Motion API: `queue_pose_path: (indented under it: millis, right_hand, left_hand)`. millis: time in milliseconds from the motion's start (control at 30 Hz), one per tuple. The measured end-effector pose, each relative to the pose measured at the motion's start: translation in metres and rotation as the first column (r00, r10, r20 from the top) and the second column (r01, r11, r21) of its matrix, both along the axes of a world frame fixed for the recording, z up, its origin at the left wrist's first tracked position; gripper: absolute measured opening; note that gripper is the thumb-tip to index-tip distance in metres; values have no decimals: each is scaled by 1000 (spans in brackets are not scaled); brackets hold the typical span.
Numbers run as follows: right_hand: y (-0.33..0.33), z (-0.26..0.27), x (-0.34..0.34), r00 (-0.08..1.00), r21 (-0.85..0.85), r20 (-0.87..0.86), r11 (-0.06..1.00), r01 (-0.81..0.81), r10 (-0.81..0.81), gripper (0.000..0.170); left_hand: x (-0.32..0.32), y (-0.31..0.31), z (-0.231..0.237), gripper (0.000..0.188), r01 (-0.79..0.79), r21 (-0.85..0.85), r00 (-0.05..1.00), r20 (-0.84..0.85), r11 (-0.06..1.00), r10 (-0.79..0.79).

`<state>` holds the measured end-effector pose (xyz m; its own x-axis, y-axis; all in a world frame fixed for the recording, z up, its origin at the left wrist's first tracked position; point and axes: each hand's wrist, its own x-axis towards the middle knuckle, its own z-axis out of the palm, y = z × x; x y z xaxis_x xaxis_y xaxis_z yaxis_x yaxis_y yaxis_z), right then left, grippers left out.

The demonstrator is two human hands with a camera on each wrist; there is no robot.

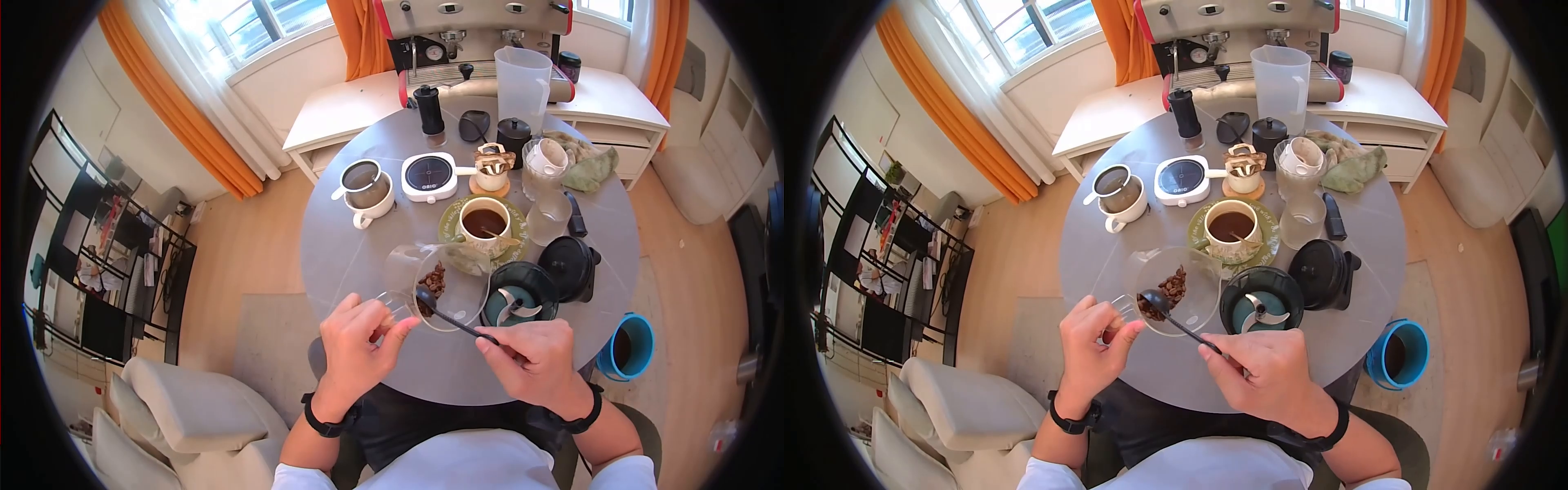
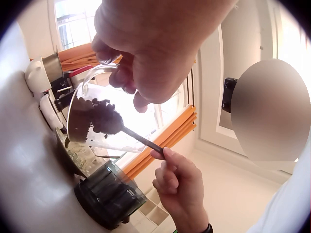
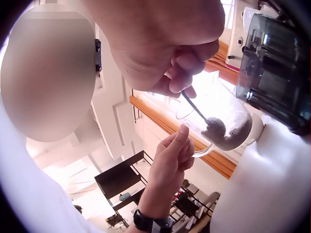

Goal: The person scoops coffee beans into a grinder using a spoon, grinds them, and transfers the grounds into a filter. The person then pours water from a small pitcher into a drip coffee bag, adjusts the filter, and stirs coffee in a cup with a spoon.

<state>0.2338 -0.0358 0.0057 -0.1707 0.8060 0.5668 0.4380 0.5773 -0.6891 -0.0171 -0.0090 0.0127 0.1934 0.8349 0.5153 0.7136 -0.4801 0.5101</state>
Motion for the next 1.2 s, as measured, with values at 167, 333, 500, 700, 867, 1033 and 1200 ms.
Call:
queue_pose_path:
  millis: [167,333,500,700,867,1033,1200]
  right_hand:
    - [-4,2,-2,944,-389,-327,916,-97,-38,10]
    - [19,7,14,763,-623,-615,716,-316,-198,21]
    - [23,17,30,733,-633,-629,718,-289,-260,23]
    - [27,12,47,682,-624,-653,745,-239,-329,23]
    - [10,15,89,647,-577,-662,808,-117,-379,22]
    - [-16,6,106,721,-555,-557,830,46,-412,19]
    - [-23,2,81,943,-100,18,937,333,-333,8]
  left_hand:
    - [5,-3,-2,45,-50,35,998,-40,998,51]
    - [6,-10,-1,46,-56,27,998,-19,998,57]
    - [7,-12,1,47,-51,4,999,16,999,51]
    - [14,-9,-5,48,-15,-10,998,56,1000,16]
    - [4,-6,-16,46,-73,-7,997,20,997,73]
    - [-3,-4,-25,47,-107,-41,992,67,993,110]
    - [0,0,-25,48,-97,-34,993,70,995,99]
